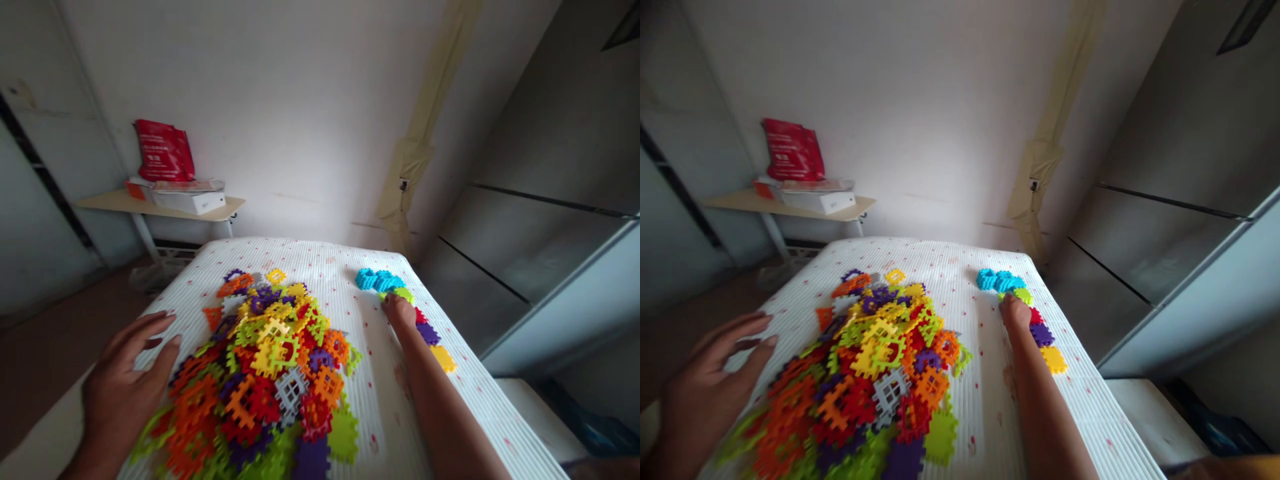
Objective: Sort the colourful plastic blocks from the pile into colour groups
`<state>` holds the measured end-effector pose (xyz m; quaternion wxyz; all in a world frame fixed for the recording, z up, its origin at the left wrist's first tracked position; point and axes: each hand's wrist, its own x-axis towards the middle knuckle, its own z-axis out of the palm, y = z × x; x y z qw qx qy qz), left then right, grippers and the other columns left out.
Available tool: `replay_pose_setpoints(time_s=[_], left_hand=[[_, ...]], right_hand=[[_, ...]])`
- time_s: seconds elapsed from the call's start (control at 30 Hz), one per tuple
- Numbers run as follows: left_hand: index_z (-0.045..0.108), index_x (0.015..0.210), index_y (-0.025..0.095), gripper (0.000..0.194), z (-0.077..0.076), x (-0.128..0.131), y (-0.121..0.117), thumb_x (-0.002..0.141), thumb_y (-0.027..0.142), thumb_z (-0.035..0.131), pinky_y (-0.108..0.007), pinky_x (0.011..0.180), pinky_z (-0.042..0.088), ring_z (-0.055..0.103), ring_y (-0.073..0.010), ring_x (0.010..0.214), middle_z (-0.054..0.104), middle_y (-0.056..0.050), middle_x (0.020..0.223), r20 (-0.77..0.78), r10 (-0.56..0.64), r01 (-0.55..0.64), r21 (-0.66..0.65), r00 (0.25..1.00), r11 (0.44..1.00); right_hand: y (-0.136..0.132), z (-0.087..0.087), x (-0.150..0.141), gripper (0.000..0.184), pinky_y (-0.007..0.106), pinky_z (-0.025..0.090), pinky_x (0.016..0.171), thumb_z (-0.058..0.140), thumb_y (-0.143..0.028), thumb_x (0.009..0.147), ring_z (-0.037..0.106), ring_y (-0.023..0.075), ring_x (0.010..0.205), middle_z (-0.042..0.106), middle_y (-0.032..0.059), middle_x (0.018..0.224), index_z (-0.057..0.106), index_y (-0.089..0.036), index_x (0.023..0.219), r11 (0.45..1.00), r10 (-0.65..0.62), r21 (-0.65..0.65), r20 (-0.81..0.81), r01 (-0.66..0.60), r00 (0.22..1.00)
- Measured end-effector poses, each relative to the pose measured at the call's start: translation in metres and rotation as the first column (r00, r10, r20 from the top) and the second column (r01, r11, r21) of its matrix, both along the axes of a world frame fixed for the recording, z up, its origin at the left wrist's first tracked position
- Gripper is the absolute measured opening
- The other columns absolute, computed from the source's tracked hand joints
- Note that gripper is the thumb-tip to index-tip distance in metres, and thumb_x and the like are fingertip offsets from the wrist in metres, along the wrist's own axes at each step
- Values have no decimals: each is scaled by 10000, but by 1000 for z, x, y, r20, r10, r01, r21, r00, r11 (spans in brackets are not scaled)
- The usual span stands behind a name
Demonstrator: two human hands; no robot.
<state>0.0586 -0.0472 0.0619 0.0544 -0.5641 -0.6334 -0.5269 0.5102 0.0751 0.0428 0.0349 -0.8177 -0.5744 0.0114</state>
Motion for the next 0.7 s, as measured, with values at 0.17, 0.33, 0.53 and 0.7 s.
replay_pose_setpoints(time_s=[0.17, 0.33, 0.53, 0.7], left_hand=[[606, 1052, 200, 294, 0, 2, 0, 797, 336, 555, -301, 841, 471, 588, -175, 907, 578, -53, 1151, 11, -54, 54, 9, 998, 998], [643, 900, 215, 206, 5, 0, -4, 803, 336, 506, -264, 773, 466, 603, -157, 809, 649, -19, 899, -15, -152, 149, -116, 988, 982], [654, 749, 210, 192, 8, -7, -5, 757, 312, 491, -254, 671, 442, 603, -161, 736, 665, -15, 773, -30, -430, 342, -558, 902, 756], [675, 810, 219, 194, 1, -15, -4, 728, 274, 508, -250, 659, 430, 593, -157, 723, 648, -15, 793, -18, -476, 351, -651, 879, 673]], right_hand=[[2, -5, 3, 333, 329, 462, 668, 414, -351, 873, 630, 275, 914, 652, 155, 996, 622, -166, 1057, 1000, 12, 13, -15, -12, 1000], [-5, -4, 0, 409, 332, 459, 652, 371, -440, 891, 639, 273, 890, 670, 132, 989, 602, -202, 1131, 993, 50, 110, 0, -50, 999], [-16, 7, -13, 346, 273, 420, 595, 410, -405, 895, 652, 222, 779, 702, 80, 924, 646, -224, 1070, 936, 153, 308, 82, -171, 985], [-17, 10, -23, 299, 229, 358, 530, 465, -367, 873, 638, 175, 666, 710, 64, 809, 680, -210, 1008, 859, 261, 425, 116, -286, 958]])
